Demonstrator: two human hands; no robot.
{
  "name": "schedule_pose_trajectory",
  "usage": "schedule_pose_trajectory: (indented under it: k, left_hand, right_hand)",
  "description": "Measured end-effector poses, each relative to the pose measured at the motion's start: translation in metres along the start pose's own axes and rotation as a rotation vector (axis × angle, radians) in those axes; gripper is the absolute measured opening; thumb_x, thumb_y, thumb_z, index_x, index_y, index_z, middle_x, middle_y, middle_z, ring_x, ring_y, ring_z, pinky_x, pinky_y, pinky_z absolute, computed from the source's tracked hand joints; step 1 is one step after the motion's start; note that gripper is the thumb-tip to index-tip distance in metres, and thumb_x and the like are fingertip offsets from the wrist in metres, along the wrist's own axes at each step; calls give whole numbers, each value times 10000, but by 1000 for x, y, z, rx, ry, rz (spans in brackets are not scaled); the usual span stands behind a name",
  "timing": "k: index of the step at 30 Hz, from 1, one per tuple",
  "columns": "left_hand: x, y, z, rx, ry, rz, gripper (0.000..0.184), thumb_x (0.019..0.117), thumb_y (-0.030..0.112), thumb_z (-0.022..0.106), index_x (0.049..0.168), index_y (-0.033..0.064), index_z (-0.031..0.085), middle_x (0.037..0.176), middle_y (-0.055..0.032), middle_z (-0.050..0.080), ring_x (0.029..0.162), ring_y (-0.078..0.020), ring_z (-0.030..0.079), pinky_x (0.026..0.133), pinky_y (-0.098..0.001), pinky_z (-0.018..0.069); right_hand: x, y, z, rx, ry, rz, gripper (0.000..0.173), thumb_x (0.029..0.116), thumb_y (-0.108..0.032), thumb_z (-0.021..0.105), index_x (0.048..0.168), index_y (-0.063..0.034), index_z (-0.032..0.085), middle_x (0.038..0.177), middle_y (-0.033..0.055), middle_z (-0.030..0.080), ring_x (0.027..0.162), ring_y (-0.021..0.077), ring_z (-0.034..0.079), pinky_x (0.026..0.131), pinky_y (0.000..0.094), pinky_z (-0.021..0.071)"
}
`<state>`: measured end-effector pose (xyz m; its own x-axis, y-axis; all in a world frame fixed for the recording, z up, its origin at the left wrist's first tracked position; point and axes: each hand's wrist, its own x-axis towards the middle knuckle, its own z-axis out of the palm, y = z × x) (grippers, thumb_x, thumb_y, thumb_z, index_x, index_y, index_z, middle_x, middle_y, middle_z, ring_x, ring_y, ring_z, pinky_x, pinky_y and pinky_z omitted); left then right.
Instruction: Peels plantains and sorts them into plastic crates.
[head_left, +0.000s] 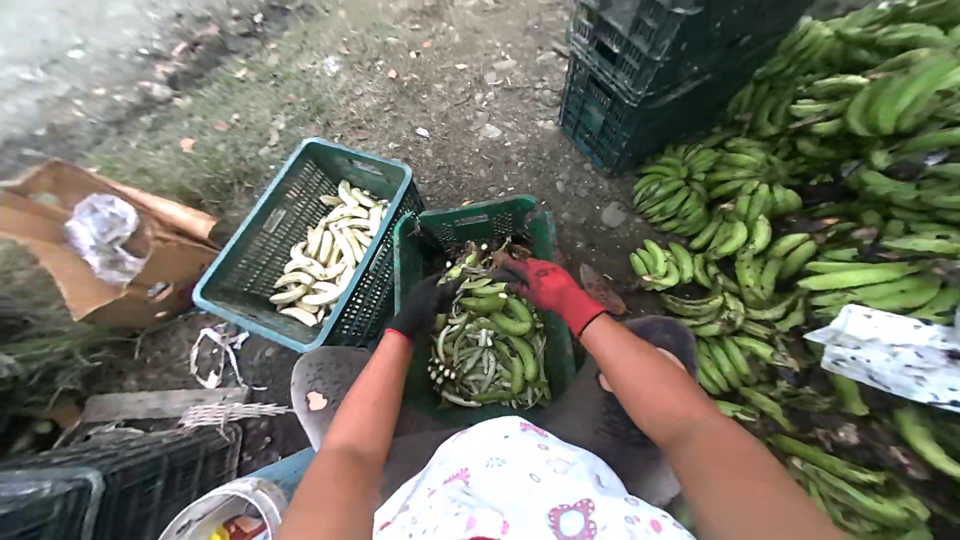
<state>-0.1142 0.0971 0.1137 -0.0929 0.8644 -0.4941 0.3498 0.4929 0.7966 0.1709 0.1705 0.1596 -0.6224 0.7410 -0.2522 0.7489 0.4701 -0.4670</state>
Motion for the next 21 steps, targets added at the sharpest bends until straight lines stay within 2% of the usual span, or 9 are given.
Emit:
schedule_pose_trajectory:
  k: [4, 7, 9, 12, 14, 17, 18, 20, 21]
  left_hand:
    - [-29, 3, -13, -139, 18, -18, 487, 990, 367, 667, 1380, 88, 575, 1077, -130, 712, 877, -205, 698, 822, -406, 591]
    - [-33, -6, -17, -251, 15, -4, 516, 968, 347, 700, 1393, 92, 560, 1038, -123, 713, 847, -195, 696, 791, -381, 594]
    - [-42, -2, -21, -183, 19, 6, 537, 956, 342, 718, 1406, 96, 559, 1079, -136, 721, 901, -213, 713, 845, -404, 598]
    - [-52, 3, -24, -126, 10, 31, 566, 931, 304, 754, 1409, 75, 556, 1124, -151, 716, 935, -229, 722, 875, -413, 599]
    - [-55, 2, -25, -152, -17, 41, 551, 923, 282, 767, 1394, 77, 568, 1124, -142, 719, 930, -221, 724, 869, -402, 602]
    - [-56, -2, -26, -149, -34, 39, 478, 950, 269, 735, 1369, 96, 584, 1125, -130, 716, 927, -213, 717, 864, -400, 599]
    - [-57, -3, -27, -128, -44, 43, 457, 959, 263, 724, 1366, 108, 588, 1134, -125, 714, 941, -212, 715, 873, -405, 596]
    - [-62, -2, -30, -69, -67, 77, 459, 942, 257, 745, 1362, 130, 611, 1146, -113, 725, 974, -216, 718, 893, -414, 595]
    - [-63, -1, -30, -44, -75, 91, 462, 931, 253, 758, 1356, 138, 619, 1149, -105, 727, 981, -214, 719, 895, -417, 597]
  right_hand:
    - [-3, -10, 8, -100, 39, -47, 524, 1009, -381, 639, 1510, -291, 517, 1376, 173, 614, 1201, 387, 621, 1005, 618, 488]
    - [-3, -9, 16, -90, 107, -64, 509, 1013, -380, 624, 1505, -308, 519, 1387, 166, 611, 1194, 383, 625, 990, 627, 490]
    - [-4, -7, 16, -95, 139, -84, 479, 1014, -352, 619, 1485, -305, 543, 1359, 162, 631, 1178, 381, 636, 984, 630, 491]
    - [-11, -7, 5, -128, 93, -89, 477, 1017, -341, 624, 1487, -336, 545, 1345, 173, 645, 1201, 402, 618, 1046, 664, 421]
    - [-13, -4, 4, -123, 68, -93, 473, 1018, -361, 625, 1484, -362, 545, 1324, 183, 653, 1185, 416, 618, 1063, 693, 383]
    - [-9, 1, 4, -79, 41, -60, 431, 1031, -381, 592, 1461, -381, 562, 1333, 157, 658, 1202, 400, 620, 1061, 711, 380]
    - [-9, -2, 1, -49, 29, -12, 415, 1040, -376, 574, 1455, -369, 570, 1332, 163, 656, 1205, 404, 619, 1048, 715, 388]
    - [-15, -10, -9, 23, 78, 76, 380, 1049, -314, 578, 1426, -276, 606, 1321, 203, 652, 1193, 442, 620, 997, 729, 419]
    - [-14, -9, -13, 36, 103, 112, 395, 1054, -311, 564, 1447, -278, 589, 1335, 200, 649, 1198, 442, 621, 988, 725, 431]
